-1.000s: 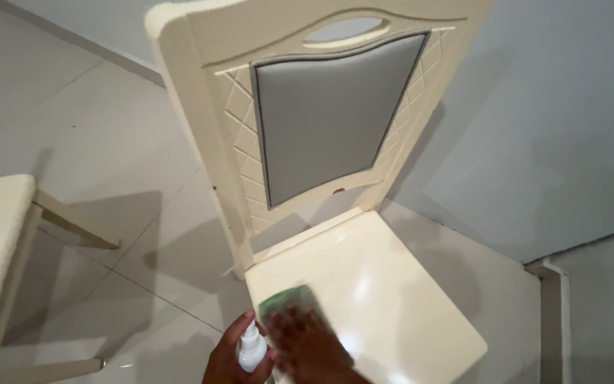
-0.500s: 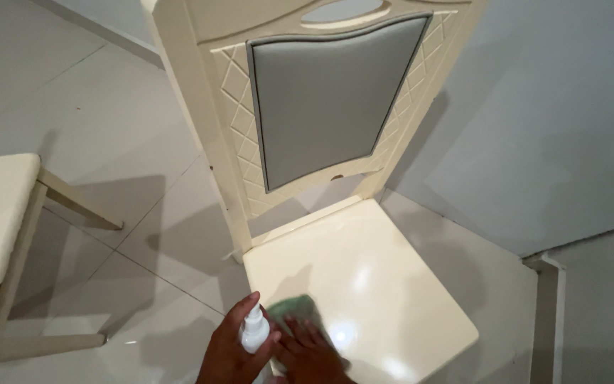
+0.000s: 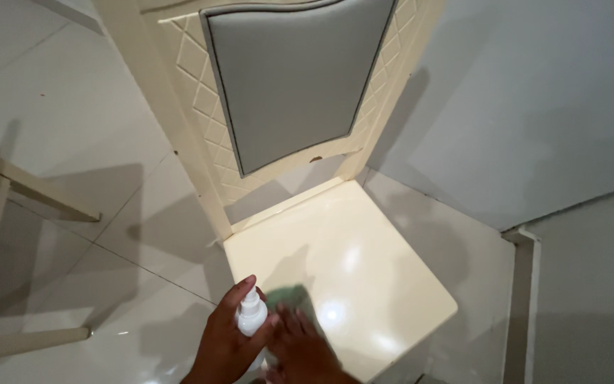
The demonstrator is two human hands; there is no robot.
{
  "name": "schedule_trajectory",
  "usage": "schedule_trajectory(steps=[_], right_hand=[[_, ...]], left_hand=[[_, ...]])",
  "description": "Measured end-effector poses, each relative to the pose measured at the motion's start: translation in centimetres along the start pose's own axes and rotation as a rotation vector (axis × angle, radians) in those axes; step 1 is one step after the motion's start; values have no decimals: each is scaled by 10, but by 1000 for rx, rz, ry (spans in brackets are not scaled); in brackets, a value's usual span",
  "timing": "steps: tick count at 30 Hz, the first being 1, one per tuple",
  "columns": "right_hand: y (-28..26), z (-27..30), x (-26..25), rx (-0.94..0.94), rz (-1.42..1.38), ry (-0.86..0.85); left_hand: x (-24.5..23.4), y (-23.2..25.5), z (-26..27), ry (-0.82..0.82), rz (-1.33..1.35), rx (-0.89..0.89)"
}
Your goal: The person wipes the backrest and seat of a cream-colored dining chair using a green cloth and a white spray bottle. The person repeatedly sprays the cloth and wipes the chair surfaces in a room with tiled flooring and a visible washing machine.
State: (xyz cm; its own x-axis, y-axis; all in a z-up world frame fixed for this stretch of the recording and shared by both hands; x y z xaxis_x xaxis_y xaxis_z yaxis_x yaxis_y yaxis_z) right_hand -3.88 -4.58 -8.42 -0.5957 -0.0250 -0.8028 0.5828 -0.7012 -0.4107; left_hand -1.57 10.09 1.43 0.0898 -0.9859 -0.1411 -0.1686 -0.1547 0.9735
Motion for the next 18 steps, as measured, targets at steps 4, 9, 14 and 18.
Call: schedule_trajectory(steps=[4, 9, 14, 18], right_hand=[[3, 54, -23, -92, 568, 643], [69, 22, -46, 225, -45, 273], [33, 5, -33, 106, 212, 537], [-25, 55, 15, -280, 764, 989]], left_hand=[[-2, -1, -1, 3, -32, -69], [-1, -4, -1, 0, 22, -117], [5, 5, -8, -17, -9, 12], [11, 2, -12, -19, 58, -66]])
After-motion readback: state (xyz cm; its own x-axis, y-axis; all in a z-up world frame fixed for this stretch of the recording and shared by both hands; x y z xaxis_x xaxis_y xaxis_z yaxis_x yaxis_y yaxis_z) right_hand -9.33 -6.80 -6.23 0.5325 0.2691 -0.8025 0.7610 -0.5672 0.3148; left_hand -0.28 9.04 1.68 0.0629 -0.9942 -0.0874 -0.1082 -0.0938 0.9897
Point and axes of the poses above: each hand's wrist, its own z-axis away from the middle knuckle, its own x-axis out of the palm, y = z × x, the point moved 7 cm from there along -z, towards the middle knuckle, and after that the axes turned 1 degree about z, right-handed, at the moved point
